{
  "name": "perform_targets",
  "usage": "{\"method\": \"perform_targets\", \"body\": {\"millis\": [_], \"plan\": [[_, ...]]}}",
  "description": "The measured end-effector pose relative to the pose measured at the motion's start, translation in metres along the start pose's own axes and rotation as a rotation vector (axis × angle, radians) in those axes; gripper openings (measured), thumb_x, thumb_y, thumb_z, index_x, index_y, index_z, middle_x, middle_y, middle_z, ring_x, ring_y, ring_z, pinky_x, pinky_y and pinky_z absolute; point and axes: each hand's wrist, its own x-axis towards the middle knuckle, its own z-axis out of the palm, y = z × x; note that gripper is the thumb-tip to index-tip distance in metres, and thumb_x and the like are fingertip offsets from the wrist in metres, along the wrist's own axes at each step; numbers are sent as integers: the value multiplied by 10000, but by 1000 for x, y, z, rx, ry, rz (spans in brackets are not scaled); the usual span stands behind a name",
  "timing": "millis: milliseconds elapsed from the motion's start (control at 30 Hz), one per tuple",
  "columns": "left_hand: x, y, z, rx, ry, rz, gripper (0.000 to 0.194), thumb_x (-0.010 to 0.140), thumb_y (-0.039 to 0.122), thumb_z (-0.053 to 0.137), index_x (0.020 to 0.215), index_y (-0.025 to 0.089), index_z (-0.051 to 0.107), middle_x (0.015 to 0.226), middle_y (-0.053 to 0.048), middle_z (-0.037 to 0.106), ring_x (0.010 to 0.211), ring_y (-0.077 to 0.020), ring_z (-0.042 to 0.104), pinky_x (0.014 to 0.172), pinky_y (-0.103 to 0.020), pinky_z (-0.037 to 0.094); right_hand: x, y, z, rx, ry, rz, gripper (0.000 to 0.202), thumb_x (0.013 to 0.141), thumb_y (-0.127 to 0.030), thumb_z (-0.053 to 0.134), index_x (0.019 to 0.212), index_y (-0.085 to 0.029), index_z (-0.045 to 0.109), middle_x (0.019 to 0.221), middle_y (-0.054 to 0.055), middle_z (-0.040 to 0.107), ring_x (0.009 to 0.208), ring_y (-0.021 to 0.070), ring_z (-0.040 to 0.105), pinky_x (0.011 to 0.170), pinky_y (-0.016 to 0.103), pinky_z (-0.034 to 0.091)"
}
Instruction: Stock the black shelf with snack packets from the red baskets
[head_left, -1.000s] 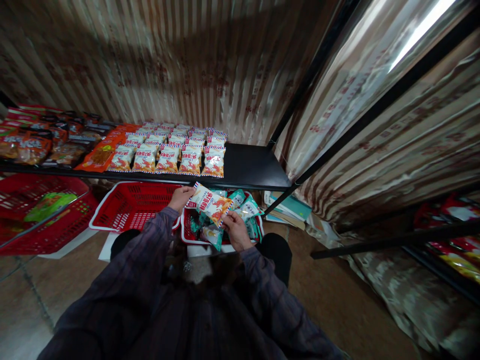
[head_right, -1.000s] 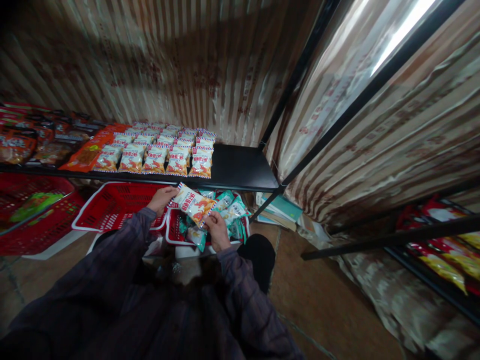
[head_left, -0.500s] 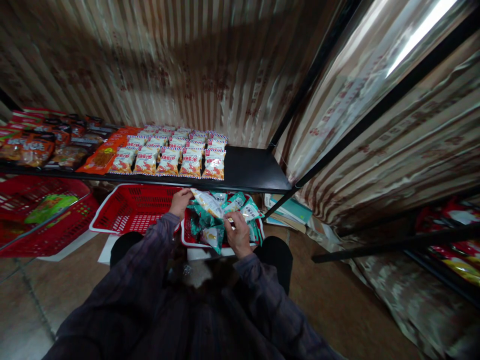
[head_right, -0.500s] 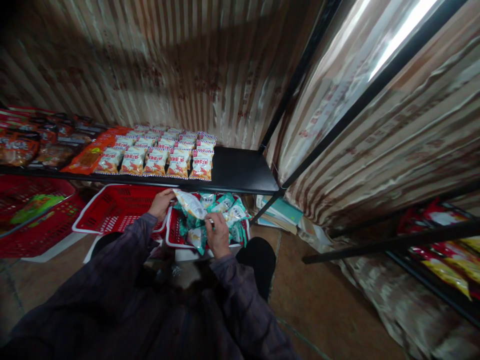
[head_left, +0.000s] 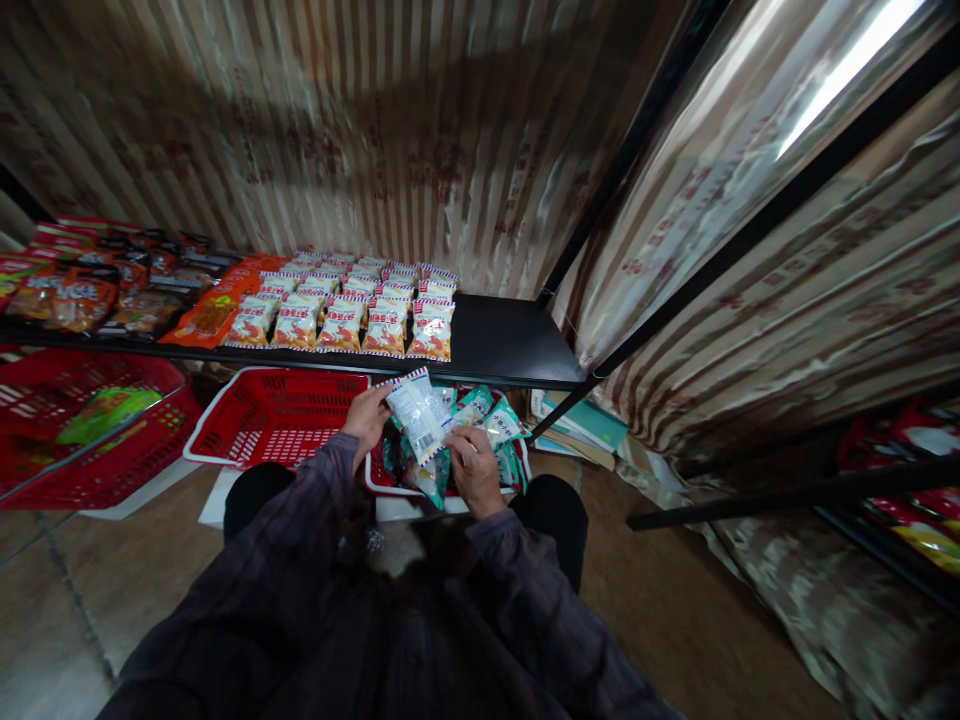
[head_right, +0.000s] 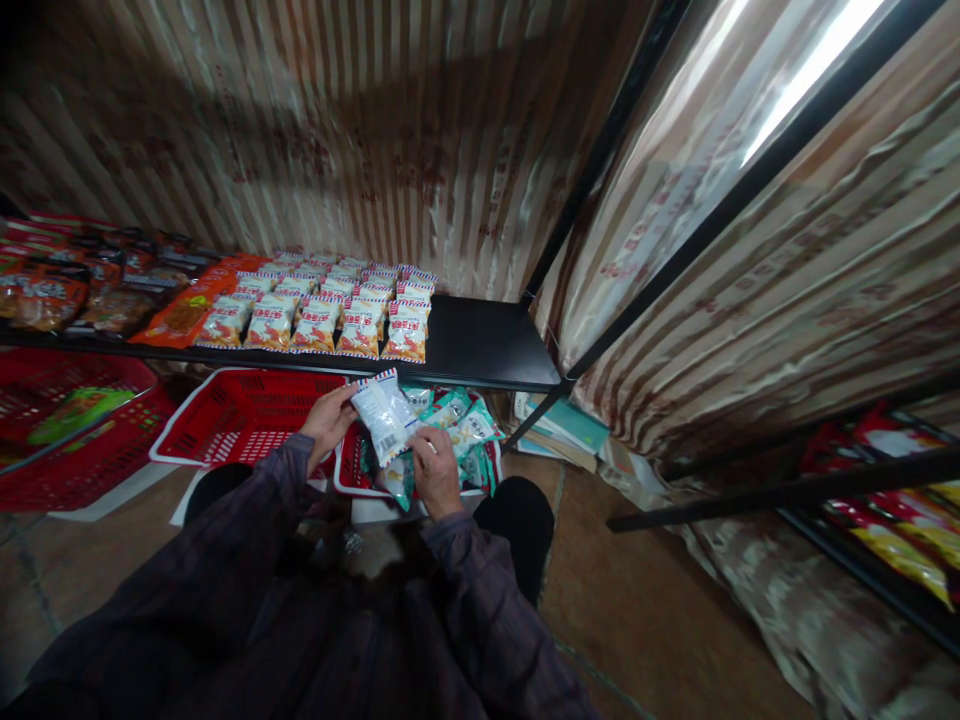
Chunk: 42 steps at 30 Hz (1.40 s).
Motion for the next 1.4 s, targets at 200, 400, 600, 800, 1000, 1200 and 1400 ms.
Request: {"method": "perform_targets", "body": {"millis": [200, 400, 600, 800, 1000, 1200, 1400], "plan": [[2, -6, -3, -15, 103, -9, 41, 680, 150, 662, 695, 160, 625, 635, -3, 659, 627, -127, 626, 648, -243, 487, 0, -6, -4, 9, -17, -47, 236, 845, -97, 472, 845, -239, 661, 852, 59, 601, 927, 203, 543, 829, 371, 476], [2, -8, -2, -70, 145, -20, 74, 743, 127, 605, 679, 153, 580, 640, -5, 655, 601, -106, 616, 680, -237, 492, 3, -9, -9, -20, 117, 73, 198, 797, -104, 517, 758, -238, 658, 927, 52, 597, 999, 226, 507, 910, 441, 418], [4, -9, -5, -89, 138, -19, 79, 775, 126, 581, 702, 157, 576, 668, -5, 660, 624, -103, 620, 677, -227, 492, 2, -7, 2, 542, 231, 646, 312, 779, -324, 587, 1062, -214, 517, 970, 55, 600, 866, 183, 595, 747, 344, 511], [3, -14, -8, -14, 86, -27, 54, 737, 143, 613, 701, 161, 576, 669, -12, 663, 684, -121, 633, 708, -242, 497, 7, -11, 9, 891, 193, 940, 350, 628, -408, 717, 869, -187, 591, 741, -6, 633, 686, 139, 585, 630, 265, 495], [1, -1, -16, 217, -74, 2, 209, 598, 203, 715, 792, 137, 677, 688, -26, 680, 615, -124, 599, 636, -253, 472, 10, -11, 4, 916, 293, 1022, 294, 563, -374, 751, 756, -190, 629, 653, -42, 594, 600, 104, 525, 563, 225, 449], [4, 14, -14, 454, -162, 108, 241, 489, 268, 782, 671, 128, 711, 676, -21, 687, 677, -135, 570, 704, -246, 425, 11, -11, 3, 898, 279, 1033, 268, 537, -348, 760, 707, -170, 656, 660, -27, 611, 582, 105, 507, 548, 231, 415], [1, 7, -14, 542, -185, 127, 249, 481, 318, 779, 624, 134, 689, 581, 2, 642, 589, -126, 539, 634, -253, 408, 10, -12, 3, 896, 284, 1054, 258, 516, -346, 767, 671, -170, 658, 629, -28, 610, 569, 107, 500, 537, 231, 402]]}}
